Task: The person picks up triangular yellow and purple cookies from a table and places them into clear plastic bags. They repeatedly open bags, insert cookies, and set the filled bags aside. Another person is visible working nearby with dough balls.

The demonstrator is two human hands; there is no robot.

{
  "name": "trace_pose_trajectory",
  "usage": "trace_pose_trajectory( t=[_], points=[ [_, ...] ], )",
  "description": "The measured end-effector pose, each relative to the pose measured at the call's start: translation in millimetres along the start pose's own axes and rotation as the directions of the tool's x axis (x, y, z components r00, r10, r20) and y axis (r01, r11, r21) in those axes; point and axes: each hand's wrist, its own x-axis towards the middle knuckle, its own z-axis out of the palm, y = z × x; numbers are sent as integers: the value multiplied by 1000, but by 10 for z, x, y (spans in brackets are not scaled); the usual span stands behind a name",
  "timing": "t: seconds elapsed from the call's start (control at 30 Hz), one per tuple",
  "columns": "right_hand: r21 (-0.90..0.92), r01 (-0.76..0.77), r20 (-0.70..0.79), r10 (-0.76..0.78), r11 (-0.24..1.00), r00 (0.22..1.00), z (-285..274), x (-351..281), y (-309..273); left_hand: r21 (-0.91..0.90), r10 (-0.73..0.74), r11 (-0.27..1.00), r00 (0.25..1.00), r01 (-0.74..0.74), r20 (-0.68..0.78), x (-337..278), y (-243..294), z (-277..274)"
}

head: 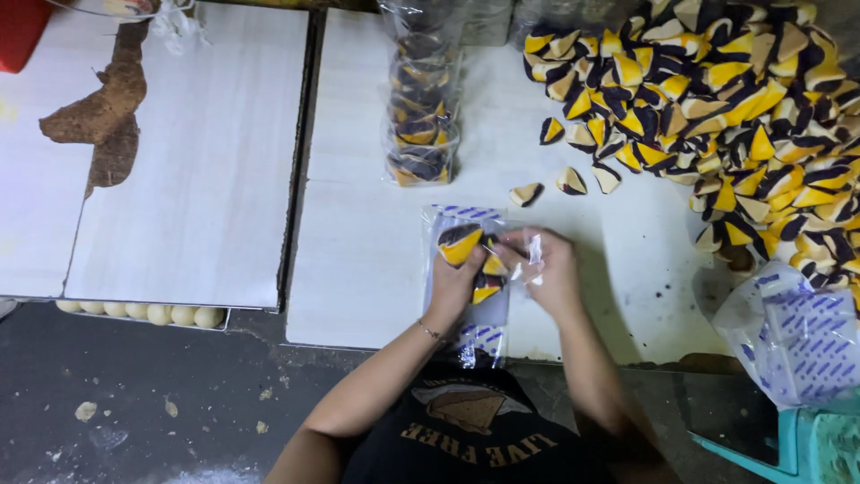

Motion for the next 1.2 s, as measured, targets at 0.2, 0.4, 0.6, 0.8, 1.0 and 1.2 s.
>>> trace_pose_trajectory(
  t=[0.2,0.4,0.6,0.8,1.0,1.2],
  points=[
    [-84,615,367,-550,784,751,250,151,-144,-476,-88,878,994,47,-64,374,241,-155],
    [413,483,-407,-319,772,856,919,613,-53,-701,-50,713,998,13,-33,582,621,-177],
    [34,615,-458,-535,788,710,1082,2271,-329,-423,19,900,980,-103,-197,697,837,-454],
    [-531,813,-256,-960,239,114,1023,3961,-935,261,261,787,685,-559,680,-49,294,-900],
    [-823,566,53,-988,41,148,1102,4239,-684,368,145,321,429,-873,892,-59,-237,-990],
    [-713,672,51,-942,199,333,677,3144,-710,628,-97,421,656,-655,749,-63,-123,-638]
  ],
)
